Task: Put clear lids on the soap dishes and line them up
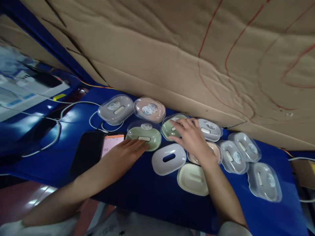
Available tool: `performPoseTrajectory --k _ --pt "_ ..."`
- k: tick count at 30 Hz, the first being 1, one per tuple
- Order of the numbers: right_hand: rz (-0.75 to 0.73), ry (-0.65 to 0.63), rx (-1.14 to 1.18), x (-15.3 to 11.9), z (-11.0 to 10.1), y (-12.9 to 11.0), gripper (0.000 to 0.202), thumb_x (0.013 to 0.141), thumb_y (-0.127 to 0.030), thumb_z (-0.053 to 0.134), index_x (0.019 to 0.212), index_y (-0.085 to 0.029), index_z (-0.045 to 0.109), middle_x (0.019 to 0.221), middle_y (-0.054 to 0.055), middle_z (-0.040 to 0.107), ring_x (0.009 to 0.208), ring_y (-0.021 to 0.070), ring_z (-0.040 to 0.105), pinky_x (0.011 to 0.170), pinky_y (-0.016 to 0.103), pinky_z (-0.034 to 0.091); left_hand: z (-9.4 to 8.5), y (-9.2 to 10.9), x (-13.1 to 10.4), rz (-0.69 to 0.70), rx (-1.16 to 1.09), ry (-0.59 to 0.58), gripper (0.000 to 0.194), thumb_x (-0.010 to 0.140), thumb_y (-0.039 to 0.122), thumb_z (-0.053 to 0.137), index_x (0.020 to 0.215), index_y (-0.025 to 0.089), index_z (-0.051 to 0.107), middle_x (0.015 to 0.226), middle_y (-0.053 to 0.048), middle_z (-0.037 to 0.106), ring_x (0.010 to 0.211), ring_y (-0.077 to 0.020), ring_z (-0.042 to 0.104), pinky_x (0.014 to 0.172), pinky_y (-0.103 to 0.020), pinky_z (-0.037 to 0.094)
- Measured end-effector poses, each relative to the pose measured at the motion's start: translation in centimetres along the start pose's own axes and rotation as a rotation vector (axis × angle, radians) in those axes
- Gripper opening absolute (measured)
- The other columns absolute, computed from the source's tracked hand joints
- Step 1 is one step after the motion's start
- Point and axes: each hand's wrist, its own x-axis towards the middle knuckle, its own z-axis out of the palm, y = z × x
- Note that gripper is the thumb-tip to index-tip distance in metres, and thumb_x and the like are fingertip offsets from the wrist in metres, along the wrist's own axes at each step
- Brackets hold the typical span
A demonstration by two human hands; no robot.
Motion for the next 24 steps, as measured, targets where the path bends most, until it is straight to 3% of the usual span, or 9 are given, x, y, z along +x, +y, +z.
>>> performPoseTrajectory --k 4,6,8,10,12,17,20,24 --pt "0.122 0.144 -0.03 -0.3 -1.2 0.0 0.031 0.11 -0.031 0.051 0.131 -0.022 0.073 0.115 0.01 0.078 0.105 0.0282 0.069 0.096 0.045 0.048 0.0 -0.4 0.5 0.041 -0.006 0.013 0.041 0.093 -0.005 0.052 0.124 0.016 0.068 0.124 -0.012 0.074 0.111 -0.0289 0.074 0.095 -0.044 0.058" --pt "0.115 0.07 0.069 -1.1 -1.8 -0.4 0.03 0.109 -0.025 0.05 0.127 -0.024 0.074 0.117 0.008 0.078 0.106 0.0272 0.072 0.095 0.044 0.051 0.0 -0.7 0.6 0.052 -0.003 0.074 0.04 0.095 -0.003 0.051 0.125 0.016 0.067 0.124 -0.012 0.074 0.111 -0.0297 0.074 0.094 -0.045 0.058" --pt "0.066 -0.085 0.198 -2.0 -1.9 -1.1 0.039 0.105 -0.016 0.047 0.133 -0.025 0.072 0.129 0.007 0.077 0.117 0.0273 0.072 0.102 0.044 0.054 0.1 -0.9 0.7 0.045 -0.011 0.154 0.038 0.098 -0.001 0.048 0.127 0.015 0.067 0.127 -0.014 0.074 0.113 -0.0309 0.073 0.095 -0.046 0.057" --pt "0.057 -0.197 0.249 -2.5 -1.4 -1.6 0.057 0.098 -0.006 0.043 0.148 -0.024 0.064 0.149 0.009 0.067 0.138 0.0291 0.063 0.115 0.048 0.051 0.2 -1.1 0.7 0.021 -0.032 0.226 0.038 0.1 0.001 0.046 0.128 0.016 0.067 0.132 -0.016 0.073 0.12 -0.0326 0.072 0.1 -0.049 0.055" --pt "0.098 -0.227 0.226 -2.6 -0.4 -1.8 0.067 0.094 -0.004 0.044 0.157 -0.021 0.055 0.16 0.012 0.057 0.15 0.0312 0.052 0.122 0.054 0.045 0.5 -1.2 0.9 0.002 -0.049 0.251 0.041 0.099 0.0 0.044 0.128 0.016 0.067 0.136 -0.018 0.071 0.125 -0.0334 0.07 0.105 -0.051 0.053" --pt "0.089 -0.21 0.195 -1.4 0.4 -0.7 0.047 0.102 -0.02 0.057 0.147 -0.022 0.064 0.15 0.013 0.066 0.139 0.034 0.063 0.117 0.056 0.047 0.9 -1.3 1.5 0.019 -0.031 0.199 0.049 0.096 -0.004 0.042 0.133 0.017 0.065 0.132 -0.016 0.073 0.122 -0.0327 0.07 0.101 -0.049 0.053" --pt "0.069 -0.159 0.193 -1.3 -0.8 0.4 0.038 0.107 -0.034 0.054 0.14 -0.021 0.068 0.138 0.013 0.074 0.13 0.0339 0.068 0.112 0.054 0.05 0.8 -1.5 1.8 0.051 -0.044 0.248 0.05 0.096 -0.003 0.043 0.137 0.016 0.064 0.132 -0.016 0.073 0.123 -0.0324 0.069 0.106 -0.049 0.05" --pt "0.188 -0.032 0.17 -1.7 -3.2 1.2 0.045 0.111 -0.047 0.044 0.139 -0.023 0.068 0.127 0.013 0.077 0.118 0.0343 0.072 0.104 0.053 0.055 0.8 -1.6 2.0 0.152 -0.084 0.37 0.046 0.101 0.001 0.045 0.139 0.018 0.064 0.135 -0.012 0.072 0.13 -0.0275 0.066 0.117 -0.045 0.045"
